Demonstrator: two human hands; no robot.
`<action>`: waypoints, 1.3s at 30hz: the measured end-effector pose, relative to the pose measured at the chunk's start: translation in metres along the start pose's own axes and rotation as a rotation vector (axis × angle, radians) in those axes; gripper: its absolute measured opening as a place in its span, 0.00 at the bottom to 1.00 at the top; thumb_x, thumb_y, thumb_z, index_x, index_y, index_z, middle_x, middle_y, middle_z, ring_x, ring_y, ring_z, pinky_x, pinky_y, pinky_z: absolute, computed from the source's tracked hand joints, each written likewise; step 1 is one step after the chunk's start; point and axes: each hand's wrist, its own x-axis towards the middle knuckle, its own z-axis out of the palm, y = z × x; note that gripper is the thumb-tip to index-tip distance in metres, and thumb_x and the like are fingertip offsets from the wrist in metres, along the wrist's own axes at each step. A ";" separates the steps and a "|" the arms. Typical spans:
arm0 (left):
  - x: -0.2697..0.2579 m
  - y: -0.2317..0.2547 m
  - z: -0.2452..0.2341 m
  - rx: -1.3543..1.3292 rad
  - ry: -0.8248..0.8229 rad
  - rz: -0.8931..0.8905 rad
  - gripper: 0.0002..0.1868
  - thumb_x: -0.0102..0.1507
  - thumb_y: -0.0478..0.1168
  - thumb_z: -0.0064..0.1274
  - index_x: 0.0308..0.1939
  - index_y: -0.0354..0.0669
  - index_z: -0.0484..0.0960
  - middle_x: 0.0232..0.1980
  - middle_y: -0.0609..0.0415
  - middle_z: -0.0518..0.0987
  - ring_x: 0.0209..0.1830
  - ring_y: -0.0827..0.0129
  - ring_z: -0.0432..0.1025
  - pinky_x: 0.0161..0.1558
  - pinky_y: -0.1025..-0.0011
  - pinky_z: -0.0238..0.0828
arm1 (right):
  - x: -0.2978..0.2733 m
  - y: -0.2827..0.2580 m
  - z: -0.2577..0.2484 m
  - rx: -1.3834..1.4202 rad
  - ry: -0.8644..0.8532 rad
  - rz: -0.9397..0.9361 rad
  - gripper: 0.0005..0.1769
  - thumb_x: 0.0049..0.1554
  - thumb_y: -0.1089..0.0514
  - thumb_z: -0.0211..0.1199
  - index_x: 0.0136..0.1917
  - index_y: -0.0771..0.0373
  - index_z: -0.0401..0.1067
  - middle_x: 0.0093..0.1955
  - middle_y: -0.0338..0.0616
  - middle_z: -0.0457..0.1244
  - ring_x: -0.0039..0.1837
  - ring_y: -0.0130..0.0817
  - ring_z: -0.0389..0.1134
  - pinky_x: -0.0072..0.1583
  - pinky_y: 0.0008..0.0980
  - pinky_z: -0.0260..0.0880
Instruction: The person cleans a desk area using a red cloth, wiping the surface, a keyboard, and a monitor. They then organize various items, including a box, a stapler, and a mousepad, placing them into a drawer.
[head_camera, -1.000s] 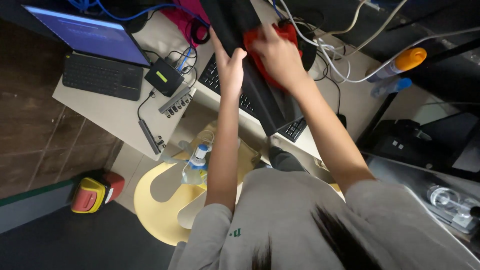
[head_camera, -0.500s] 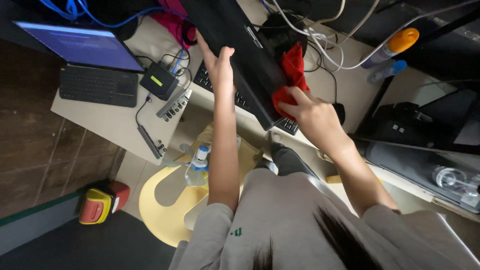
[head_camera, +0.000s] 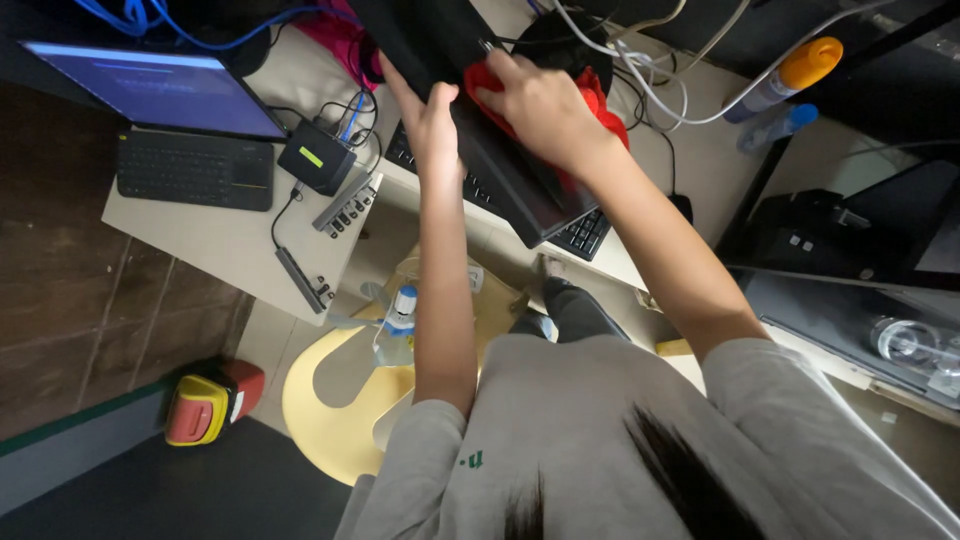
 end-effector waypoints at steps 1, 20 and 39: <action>0.002 -0.004 -0.002 -0.005 -0.004 0.013 0.52 0.57 0.28 0.50 0.84 0.44 0.45 0.84 0.42 0.50 0.83 0.55 0.49 0.79 0.65 0.44 | -0.007 -0.003 -0.009 -0.007 -0.013 -0.036 0.12 0.64 0.55 0.59 0.52 0.64 0.78 0.60 0.49 0.62 0.54 0.39 0.70 0.47 0.35 0.75; -0.006 0.019 -0.011 -0.092 0.009 -0.077 0.52 0.57 0.25 0.52 0.83 0.42 0.47 0.84 0.42 0.51 0.81 0.54 0.52 0.78 0.63 0.47 | -0.123 -0.029 -0.065 1.336 0.411 0.655 0.23 0.71 0.60 0.51 0.78 0.54 0.64 0.72 0.49 0.64 0.70 0.45 0.66 0.73 0.36 0.67; -0.038 0.037 0.011 0.253 -0.034 -0.065 0.55 0.54 0.26 0.47 0.84 0.42 0.39 0.86 0.44 0.47 0.83 0.57 0.49 0.78 0.67 0.46 | 0.128 0.119 0.270 1.494 0.049 0.021 0.38 0.70 0.47 0.46 0.88 0.57 0.41 0.91 0.45 0.37 0.91 0.39 0.34 0.87 0.41 0.36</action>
